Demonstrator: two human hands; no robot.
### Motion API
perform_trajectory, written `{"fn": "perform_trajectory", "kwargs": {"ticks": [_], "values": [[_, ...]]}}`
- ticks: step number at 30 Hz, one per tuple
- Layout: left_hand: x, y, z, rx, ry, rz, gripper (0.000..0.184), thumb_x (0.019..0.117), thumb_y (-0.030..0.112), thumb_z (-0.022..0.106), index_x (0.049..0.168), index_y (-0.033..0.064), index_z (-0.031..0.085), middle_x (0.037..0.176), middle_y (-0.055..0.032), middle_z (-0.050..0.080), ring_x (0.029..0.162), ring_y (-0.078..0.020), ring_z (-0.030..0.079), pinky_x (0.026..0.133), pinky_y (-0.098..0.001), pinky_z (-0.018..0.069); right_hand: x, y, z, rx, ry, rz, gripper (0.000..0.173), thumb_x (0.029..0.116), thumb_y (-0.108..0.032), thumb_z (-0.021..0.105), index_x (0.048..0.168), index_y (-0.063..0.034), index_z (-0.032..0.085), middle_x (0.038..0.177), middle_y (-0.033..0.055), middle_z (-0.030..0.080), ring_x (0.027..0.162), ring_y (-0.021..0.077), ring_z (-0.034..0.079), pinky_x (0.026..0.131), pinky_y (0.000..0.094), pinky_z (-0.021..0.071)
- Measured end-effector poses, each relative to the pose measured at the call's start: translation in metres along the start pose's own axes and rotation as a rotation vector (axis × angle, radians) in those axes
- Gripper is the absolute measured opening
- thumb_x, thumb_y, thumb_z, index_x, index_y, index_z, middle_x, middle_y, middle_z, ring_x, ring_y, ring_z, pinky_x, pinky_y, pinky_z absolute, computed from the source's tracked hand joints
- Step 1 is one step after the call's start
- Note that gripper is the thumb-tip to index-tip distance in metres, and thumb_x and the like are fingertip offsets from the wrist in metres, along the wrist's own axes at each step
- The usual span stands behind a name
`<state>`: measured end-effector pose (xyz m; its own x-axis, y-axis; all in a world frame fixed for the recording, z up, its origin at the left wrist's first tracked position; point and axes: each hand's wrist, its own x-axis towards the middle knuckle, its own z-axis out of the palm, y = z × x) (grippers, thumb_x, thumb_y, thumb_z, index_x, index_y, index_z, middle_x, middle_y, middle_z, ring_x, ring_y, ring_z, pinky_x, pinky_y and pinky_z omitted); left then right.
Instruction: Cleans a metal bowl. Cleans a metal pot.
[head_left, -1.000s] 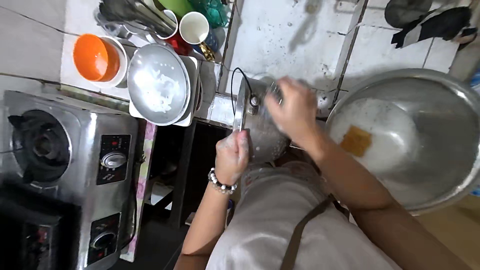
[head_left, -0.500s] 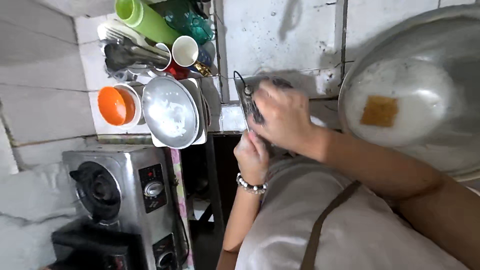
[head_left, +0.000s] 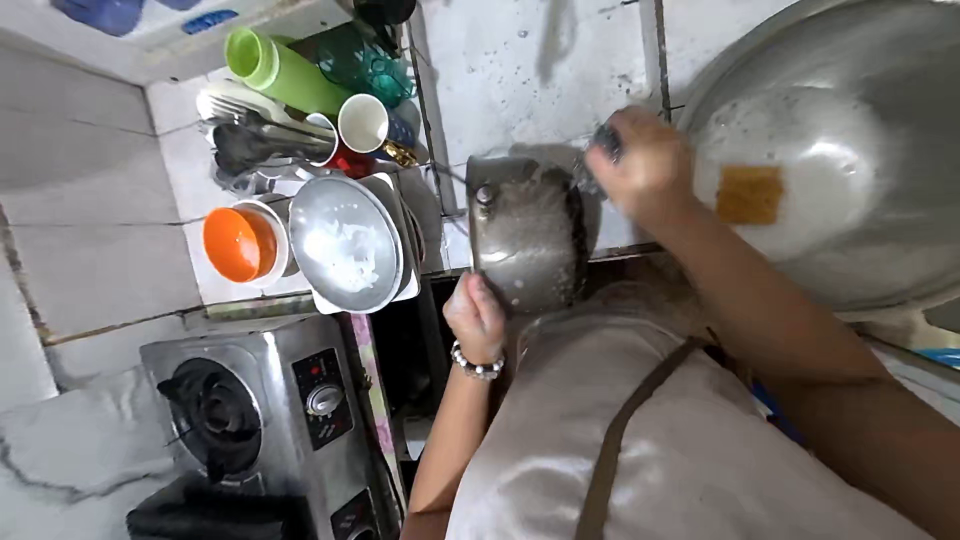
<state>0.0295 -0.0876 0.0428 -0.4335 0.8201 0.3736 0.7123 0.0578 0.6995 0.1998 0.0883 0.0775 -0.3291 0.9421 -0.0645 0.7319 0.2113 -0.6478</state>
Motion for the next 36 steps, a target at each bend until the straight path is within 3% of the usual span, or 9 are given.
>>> {"fn": "perform_trajectory", "kwargs": {"ticks": [2,7,12,17,23,26,29,33,36], "values": [[0.001,-0.01,-0.005,-0.052,0.012,0.033,0.055,0.111,0.026,0.034,0.074,-0.0059,0.057,0.06,-0.0068,0.057,0.058,-0.0003,0.059,0.06,-0.0171,0.0516,0.013,0.008,-0.011,0.158,0.001,0.064,0.036,0.0994,-0.025,0.056,0.113,0.0069,0.066,0.112,0.0271,0.068,0.105,0.0416,0.066,0.088,0.0606,0.0493],[0.002,-0.019,-0.004,-0.021,-0.017,0.264,0.056,0.111,0.031,0.038,0.068,-0.0003,0.055,0.056,-0.0075,0.054,0.053,-0.0042,0.057,0.054,-0.0177,0.0489,0.009,0.002,0.022,0.405,-0.085,-0.261,0.032,0.0974,-0.028,0.063,0.104,0.0031,0.069,0.104,0.0191,0.068,0.104,0.0322,0.064,0.091,0.0497,0.0504],[0.039,-0.024,-0.007,0.144,-0.176,0.422,0.058,0.1092,0.036,0.04,0.064,0.0015,0.052,0.051,-0.0103,0.05,0.044,-0.016,0.052,0.044,-0.0293,0.0443,-0.008,0.022,0.029,0.521,0.076,-0.177,0.035,0.0996,-0.029,0.059,0.107,0.0034,0.068,0.12,0.0201,0.065,0.118,0.0303,0.06,0.103,0.0471,0.0451],[0.094,0.04,-0.004,0.469,-0.618,0.207,0.065,0.0965,0.06,0.056,0.08,-0.0024,0.06,0.057,-0.0145,0.053,0.05,-0.0338,0.057,0.048,-0.0527,0.0454,-0.026,0.023,0.022,0.513,0.145,-0.153,0.03,0.1014,-0.023,0.059,0.105,0.0059,0.067,0.11,0.0205,0.065,0.106,0.0267,0.064,0.092,0.0419,0.0529],[0.141,0.119,0.048,0.792,-1.001,-0.242,0.043,0.1038,0.04,0.053,0.1,-0.0019,0.064,0.095,-0.0273,0.067,0.097,-0.0475,0.067,0.077,-0.0667,0.0492,-0.032,0.035,-0.02,0.398,-0.113,0.028,0.032,0.1016,-0.024,0.06,0.113,0.0043,0.069,0.107,0.0219,0.07,0.101,0.0325,0.069,0.091,0.0534,0.0542],[0.149,0.12,0.061,0.804,-1.018,-0.263,0.04,0.1072,0.033,0.046,0.102,-0.0031,0.064,0.101,-0.0283,0.067,0.102,-0.0475,0.066,0.081,-0.067,0.0486,-0.024,0.073,-0.063,0.293,0.051,0.295,0.036,0.1031,-0.028,0.059,0.121,0.003,0.067,0.108,0.0243,0.07,0.101,0.036,0.069,0.091,0.0564,0.0531],[0.141,0.109,0.051,0.688,-0.901,-0.236,0.041,0.1083,0.03,0.043,0.096,-0.0033,0.063,0.091,-0.028,0.066,0.091,-0.0478,0.066,0.075,-0.0672,0.048,-0.001,0.141,-0.08,0.155,0.123,0.515,0.05,0.106,-0.037,0.053,0.13,0.0056,0.06,0.126,0.0304,0.063,0.122,0.0452,0.061,0.104,0.0634,0.0448],[0.12,0.088,0.022,0.474,-0.729,-0.155,0.044,0.1097,0.036,0.046,0.102,-0.0038,0.063,0.08,-0.0237,0.062,0.073,-0.0427,0.063,0.066,-0.0645,0.0484,0.015,0.206,-0.058,-0.029,0.089,0.523,0.053,0.1065,-0.031,0.052,0.139,0.0104,0.051,0.146,0.0376,0.044,0.137,0.0548,0.043,0.11,0.0666,0.0376],[0.103,0.059,0.008,0.136,-0.554,-0.221,0.034,0.1077,0.035,0.049,0.101,0.0042,0.06,0.069,-0.0022,0.053,0.056,-0.0125,0.051,0.054,-0.0348,0.0462,0.013,0.212,-0.045,-0.132,0.121,0.542,0.056,0.1023,-0.034,0.058,0.141,0.0049,0.051,0.152,0.0409,0.033,0.142,0.0609,0.031,0.105,0.0758,0.0332]]}}
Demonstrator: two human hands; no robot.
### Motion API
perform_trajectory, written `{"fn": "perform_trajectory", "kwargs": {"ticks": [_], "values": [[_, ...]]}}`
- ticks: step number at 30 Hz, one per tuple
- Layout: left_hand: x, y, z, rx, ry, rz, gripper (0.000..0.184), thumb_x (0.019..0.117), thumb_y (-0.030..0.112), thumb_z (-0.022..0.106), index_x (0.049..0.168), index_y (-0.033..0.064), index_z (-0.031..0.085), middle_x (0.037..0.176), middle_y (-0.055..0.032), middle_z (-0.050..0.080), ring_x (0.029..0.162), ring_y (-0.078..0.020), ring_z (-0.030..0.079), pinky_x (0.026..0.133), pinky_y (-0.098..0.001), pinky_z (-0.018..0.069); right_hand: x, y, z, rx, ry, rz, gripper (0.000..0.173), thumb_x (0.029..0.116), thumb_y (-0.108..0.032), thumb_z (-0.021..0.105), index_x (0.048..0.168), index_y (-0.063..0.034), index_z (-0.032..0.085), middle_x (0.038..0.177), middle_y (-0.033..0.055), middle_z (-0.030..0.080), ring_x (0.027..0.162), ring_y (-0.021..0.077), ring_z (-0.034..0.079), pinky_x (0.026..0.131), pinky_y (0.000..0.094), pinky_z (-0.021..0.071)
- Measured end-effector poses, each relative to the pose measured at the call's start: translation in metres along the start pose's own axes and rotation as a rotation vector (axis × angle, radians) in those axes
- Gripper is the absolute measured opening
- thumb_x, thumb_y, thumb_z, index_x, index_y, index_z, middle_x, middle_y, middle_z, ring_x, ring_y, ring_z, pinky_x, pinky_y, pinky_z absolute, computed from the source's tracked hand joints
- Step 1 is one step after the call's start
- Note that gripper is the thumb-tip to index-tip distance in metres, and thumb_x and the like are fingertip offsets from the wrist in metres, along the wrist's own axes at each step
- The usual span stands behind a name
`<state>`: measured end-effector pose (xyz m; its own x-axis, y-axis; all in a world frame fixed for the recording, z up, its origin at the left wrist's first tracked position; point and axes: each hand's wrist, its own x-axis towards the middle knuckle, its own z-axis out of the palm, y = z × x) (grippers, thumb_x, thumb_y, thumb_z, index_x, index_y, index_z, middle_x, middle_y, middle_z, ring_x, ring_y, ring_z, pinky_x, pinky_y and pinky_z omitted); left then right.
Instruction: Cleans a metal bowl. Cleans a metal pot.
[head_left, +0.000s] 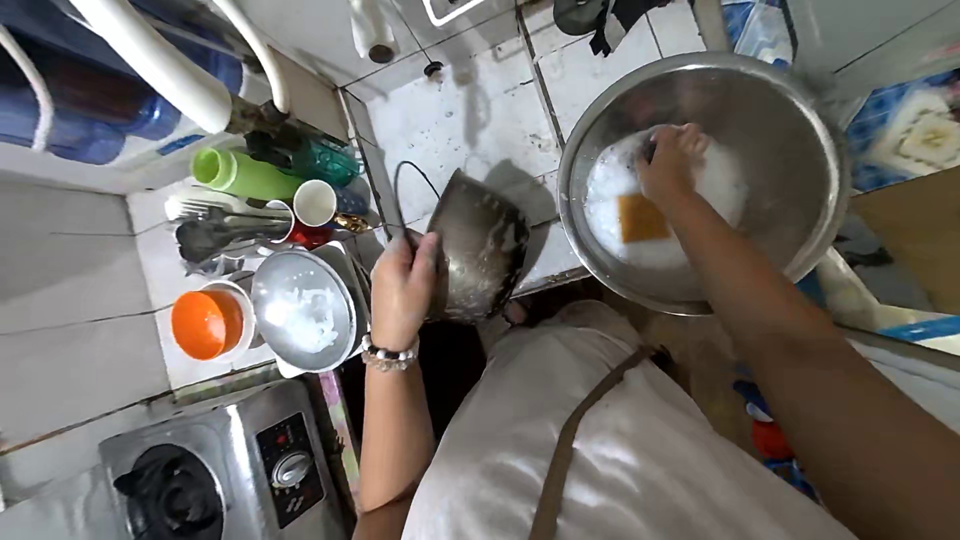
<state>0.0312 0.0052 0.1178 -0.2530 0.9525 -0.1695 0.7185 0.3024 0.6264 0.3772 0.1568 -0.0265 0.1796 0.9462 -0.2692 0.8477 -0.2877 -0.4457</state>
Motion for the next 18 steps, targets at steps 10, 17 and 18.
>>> {"fn": "perform_trajectory", "kwargs": {"ticks": [10,17,18], "values": [[-0.039,-0.057,0.046,-0.835,0.387,0.016,0.025,0.1049,0.019,0.047,0.082,0.0244,0.055,0.061,0.0162,0.055,0.05,0.005,0.052,0.047,-0.0141,0.047,-0.02,-0.035,-0.025,0.208,-0.24,-0.036,0.057,0.0964,-0.017,0.069,0.141,0.0086,0.045,0.131,0.0381,0.056,0.119,0.0534,0.058,0.099,0.0689,0.0458],[-0.059,-0.076,0.043,-0.796,0.276,0.042,0.022,0.1033,0.024,0.054,0.082,0.0275,0.058,0.066,0.0212,0.059,0.057,0.0086,0.055,0.054,-0.0118,0.0484,-0.114,-0.145,-0.004,0.648,-0.12,-0.969,0.045,0.0772,-0.012,0.074,0.117,0.0056,0.065,0.118,0.0242,0.063,0.11,0.0298,0.063,0.093,0.0411,0.0537],[-0.062,-0.075,0.038,-0.744,0.223,0.031,0.021,0.1031,0.02,0.051,0.083,0.025,0.057,0.067,0.0214,0.058,0.059,0.0096,0.055,0.056,-0.0113,0.0486,-0.125,-0.159,0.004,0.624,-0.16,-0.987,0.04,0.0772,-0.014,0.076,0.113,0.0029,0.069,0.119,0.0225,0.063,0.108,0.0289,0.064,0.089,0.0406,0.0561]]}}
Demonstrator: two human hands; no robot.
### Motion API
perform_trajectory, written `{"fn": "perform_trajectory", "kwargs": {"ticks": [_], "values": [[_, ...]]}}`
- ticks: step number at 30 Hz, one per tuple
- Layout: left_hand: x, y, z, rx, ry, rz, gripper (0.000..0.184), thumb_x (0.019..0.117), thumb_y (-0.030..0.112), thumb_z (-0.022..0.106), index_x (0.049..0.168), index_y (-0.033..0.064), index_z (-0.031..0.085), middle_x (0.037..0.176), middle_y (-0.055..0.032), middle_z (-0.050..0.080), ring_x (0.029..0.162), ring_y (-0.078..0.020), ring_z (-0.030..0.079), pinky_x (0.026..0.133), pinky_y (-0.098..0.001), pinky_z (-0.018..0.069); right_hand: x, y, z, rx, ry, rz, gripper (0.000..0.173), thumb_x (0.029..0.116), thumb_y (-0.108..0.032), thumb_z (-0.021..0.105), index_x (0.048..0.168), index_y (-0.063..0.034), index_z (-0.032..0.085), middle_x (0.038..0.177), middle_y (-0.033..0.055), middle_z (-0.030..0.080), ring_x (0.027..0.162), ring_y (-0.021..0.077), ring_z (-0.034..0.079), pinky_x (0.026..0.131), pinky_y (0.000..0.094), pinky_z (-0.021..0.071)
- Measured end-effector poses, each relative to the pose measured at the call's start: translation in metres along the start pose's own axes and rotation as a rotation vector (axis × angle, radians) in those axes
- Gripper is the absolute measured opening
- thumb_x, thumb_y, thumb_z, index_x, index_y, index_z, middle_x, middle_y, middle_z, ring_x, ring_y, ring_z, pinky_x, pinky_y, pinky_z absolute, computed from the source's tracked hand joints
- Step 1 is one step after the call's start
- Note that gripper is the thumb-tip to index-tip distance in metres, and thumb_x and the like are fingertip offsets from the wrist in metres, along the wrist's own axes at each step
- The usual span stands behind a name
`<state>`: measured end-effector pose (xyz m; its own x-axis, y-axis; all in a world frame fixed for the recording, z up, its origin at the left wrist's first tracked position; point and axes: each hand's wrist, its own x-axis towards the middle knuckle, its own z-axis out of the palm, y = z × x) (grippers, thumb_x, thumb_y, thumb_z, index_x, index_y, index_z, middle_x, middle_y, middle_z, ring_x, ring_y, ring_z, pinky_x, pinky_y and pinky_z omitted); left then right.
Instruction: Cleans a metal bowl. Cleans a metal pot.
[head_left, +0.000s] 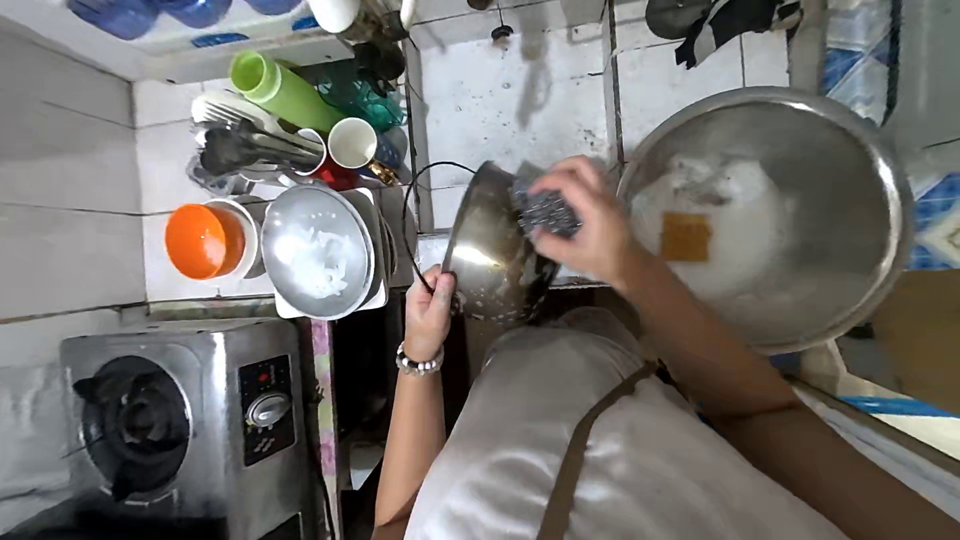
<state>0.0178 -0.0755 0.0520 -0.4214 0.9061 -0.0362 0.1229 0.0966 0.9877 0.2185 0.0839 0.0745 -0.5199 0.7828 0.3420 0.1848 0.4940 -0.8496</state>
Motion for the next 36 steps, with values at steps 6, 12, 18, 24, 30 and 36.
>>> {"fn": "perform_trajectory", "kwargs": {"ticks": [6,12,18,24,30,36], "values": [[0.006,0.04,0.007,0.696,-0.055,-0.131,0.043,0.1074,0.032,0.045,0.084,0.0016,0.063,0.064,-0.0011,0.051,0.058,-0.0085,0.052,0.058,-0.0309,0.0452,0.004,-0.002,0.039,-0.073,0.001,0.003,0.026,0.0898,-0.024,0.071,0.099,0.0004,0.071,0.096,0.0169,0.064,0.094,0.0303,0.062,0.082,0.0421,0.052],[0.029,0.056,0.024,0.76,-0.087,-0.139,0.051,0.1098,0.041,0.043,0.087,0.0005,0.065,0.063,-0.0074,0.054,0.053,-0.0175,0.053,0.052,-0.0385,0.0455,-0.017,-0.041,0.06,-0.16,0.035,-0.127,0.02,0.0771,-0.018,0.08,0.083,-0.0004,0.072,0.083,0.0156,0.061,0.077,0.0305,0.063,0.066,0.0425,0.0541],[0.026,0.049,0.021,0.71,-0.102,-0.088,0.051,0.1103,0.043,0.039,0.084,0.004,0.058,0.058,-0.0018,0.045,0.046,-0.0094,0.043,0.046,-0.0282,0.0381,0.021,0.009,0.02,-0.146,-0.081,0.227,0.023,0.0903,-0.012,0.069,0.094,0.0103,0.07,0.102,0.026,0.068,0.095,0.0362,0.068,0.082,0.0512,0.055],[0.022,0.048,0.02,0.725,-0.084,-0.085,0.052,0.1106,0.042,0.039,0.092,-0.0009,0.061,0.063,-0.0049,0.049,0.051,-0.0111,0.048,0.05,-0.0298,0.0438,-0.01,-0.021,0.042,0.06,-0.045,-0.059,0.02,0.0793,-0.013,0.076,0.074,0.0024,0.065,0.081,0.018,0.063,0.076,0.0294,0.064,0.067,0.0436,0.0521],[0.023,0.049,0.026,0.76,-0.033,-0.078,0.055,0.11,0.047,0.038,0.083,0.0034,0.056,0.058,-0.004,0.044,0.045,-0.0113,0.042,0.044,-0.0286,0.038,0.028,0.016,0.02,-0.066,-0.088,0.188,0.021,0.088,-0.014,0.066,0.083,0.0063,0.065,0.093,0.0212,0.066,0.09,0.0314,0.065,0.08,0.0502,0.0505],[0.038,0.053,0.038,0.809,-0.009,-0.053,0.048,0.1103,0.033,0.041,0.089,-0.0038,0.063,0.066,-0.0024,0.049,0.058,-0.0056,0.048,0.058,-0.0256,0.0418,0.021,0.016,0.021,-0.058,-0.122,0.015,0.023,0.0877,-0.014,0.069,0.081,0.0079,0.066,0.089,0.0233,0.068,0.086,0.0329,0.067,0.079,0.0514,0.0483]]}}
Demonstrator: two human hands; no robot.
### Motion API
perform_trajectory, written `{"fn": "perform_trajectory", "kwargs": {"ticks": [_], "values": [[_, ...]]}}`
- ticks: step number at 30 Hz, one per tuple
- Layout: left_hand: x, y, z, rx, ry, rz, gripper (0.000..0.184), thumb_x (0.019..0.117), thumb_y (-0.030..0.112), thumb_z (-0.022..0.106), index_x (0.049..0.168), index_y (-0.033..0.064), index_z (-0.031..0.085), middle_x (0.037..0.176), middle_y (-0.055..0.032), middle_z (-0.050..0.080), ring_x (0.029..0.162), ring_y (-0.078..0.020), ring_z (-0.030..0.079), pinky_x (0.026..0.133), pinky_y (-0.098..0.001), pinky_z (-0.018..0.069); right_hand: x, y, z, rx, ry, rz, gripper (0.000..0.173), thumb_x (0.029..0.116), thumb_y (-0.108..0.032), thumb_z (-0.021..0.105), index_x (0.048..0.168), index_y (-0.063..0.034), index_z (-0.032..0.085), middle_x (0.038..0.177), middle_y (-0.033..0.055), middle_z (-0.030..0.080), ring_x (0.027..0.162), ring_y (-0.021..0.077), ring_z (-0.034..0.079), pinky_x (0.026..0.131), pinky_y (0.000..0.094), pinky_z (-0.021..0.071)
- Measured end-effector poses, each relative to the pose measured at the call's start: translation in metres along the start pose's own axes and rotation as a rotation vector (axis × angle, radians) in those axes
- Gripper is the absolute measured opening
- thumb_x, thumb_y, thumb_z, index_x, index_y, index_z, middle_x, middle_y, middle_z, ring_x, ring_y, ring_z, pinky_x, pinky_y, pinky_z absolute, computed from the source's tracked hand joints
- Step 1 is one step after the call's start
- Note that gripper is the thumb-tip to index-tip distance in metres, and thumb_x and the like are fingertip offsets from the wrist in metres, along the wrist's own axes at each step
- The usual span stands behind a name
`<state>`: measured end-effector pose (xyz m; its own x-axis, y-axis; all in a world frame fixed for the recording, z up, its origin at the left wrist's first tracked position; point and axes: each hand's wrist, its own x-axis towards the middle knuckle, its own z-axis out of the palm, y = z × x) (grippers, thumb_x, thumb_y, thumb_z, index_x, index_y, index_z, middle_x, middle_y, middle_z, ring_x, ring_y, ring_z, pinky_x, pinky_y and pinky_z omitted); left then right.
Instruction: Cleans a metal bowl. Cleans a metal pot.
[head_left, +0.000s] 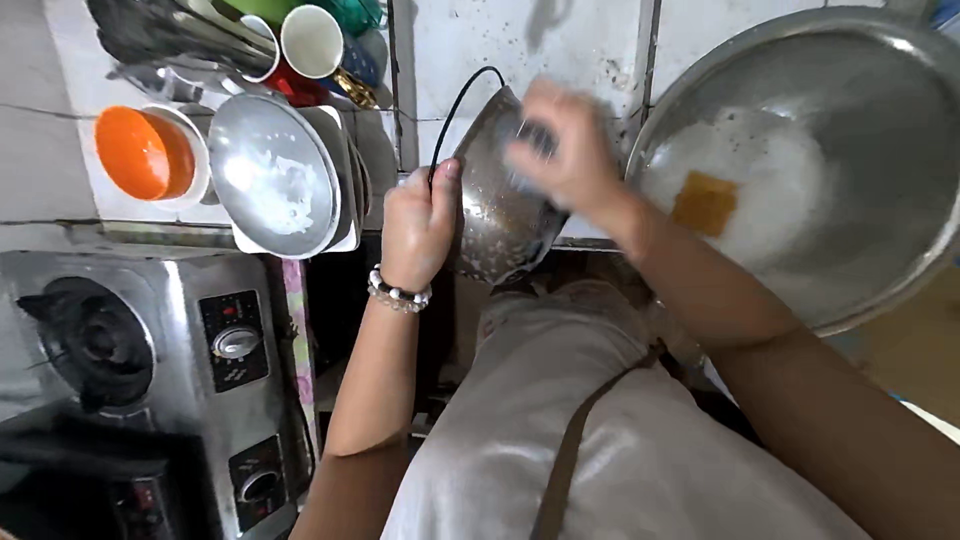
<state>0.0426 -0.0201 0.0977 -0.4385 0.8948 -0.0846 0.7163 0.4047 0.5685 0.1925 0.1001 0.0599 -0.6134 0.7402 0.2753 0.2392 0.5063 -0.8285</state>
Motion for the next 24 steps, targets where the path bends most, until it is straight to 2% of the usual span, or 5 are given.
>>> {"fn": "perform_trajectory", "kwargs": {"ticks": [3,8,12,16,24], "values": [[-0.001,0.001,-0.002,-0.003,0.01,-0.031,0.048,0.1105,0.035,0.041,0.086,-0.0012,0.061,0.065,-0.0014,0.047,0.057,-0.0067,0.045,0.058,-0.0272,0.0401,0.01,0.024,-0.01,-0.064,0.039,0.204,0.023,0.0902,-0.015,0.063,0.085,0.0071,0.062,0.097,0.0226,0.066,0.093,0.034,0.065,0.084,0.0556,0.0454],[0.002,0.006,-0.002,0.0,-0.032,-0.077,0.049,0.1102,0.039,0.041,0.085,0.0009,0.059,0.066,-0.0007,0.047,0.058,-0.0068,0.047,0.058,-0.0287,0.0413,-0.046,-0.02,0.012,-0.067,0.101,-0.291,0.027,0.0806,-0.024,0.075,0.069,-0.0031,0.063,0.071,0.0142,0.061,0.068,0.0291,0.06,0.072,0.0477,0.0392],[0.005,0.007,0.002,-0.015,-0.008,-0.079,0.048,0.1098,0.039,0.041,0.082,0.0038,0.057,0.067,0.0012,0.045,0.058,-0.0062,0.046,0.059,-0.0286,0.0397,-0.01,0.01,-0.004,-0.053,0.11,0.098,0.02,0.0882,-0.015,0.063,0.078,0.0023,0.06,0.086,0.0164,0.064,0.084,0.0253,0.062,0.076,0.0453,0.0449],[0.011,0.01,-0.001,-0.019,-0.041,-0.092,0.049,0.11,0.04,0.04,0.086,0.0027,0.059,0.069,-0.0022,0.049,0.062,-0.0114,0.05,0.062,-0.0344,0.0424,-0.037,-0.032,0.017,-0.175,0.198,-0.098,0.025,0.0786,-0.02,0.076,0.069,-0.0032,0.061,0.074,0.0144,0.06,0.071,0.0298,0.059,0.072,0.0492,0.0381],[0.01,0.004,-0.005,-0.023,-0.051,-0.037,0.052,0.1104,0.04,0.038,0.086,0.0002,0.06,0.071,-0.007,0.052,0.065,-0.0178,0.054,0.064,-0.0415,0.0446,-0.044,-0.035,0.018,-0.192,0.155,-0.045,0.02,0.0818,-0.017,0.073,0.077,0.0011,0.065,0.086,0.0198,0.063,0.083,0.035,0.063,0.075,0.0537,0.0442]]}}
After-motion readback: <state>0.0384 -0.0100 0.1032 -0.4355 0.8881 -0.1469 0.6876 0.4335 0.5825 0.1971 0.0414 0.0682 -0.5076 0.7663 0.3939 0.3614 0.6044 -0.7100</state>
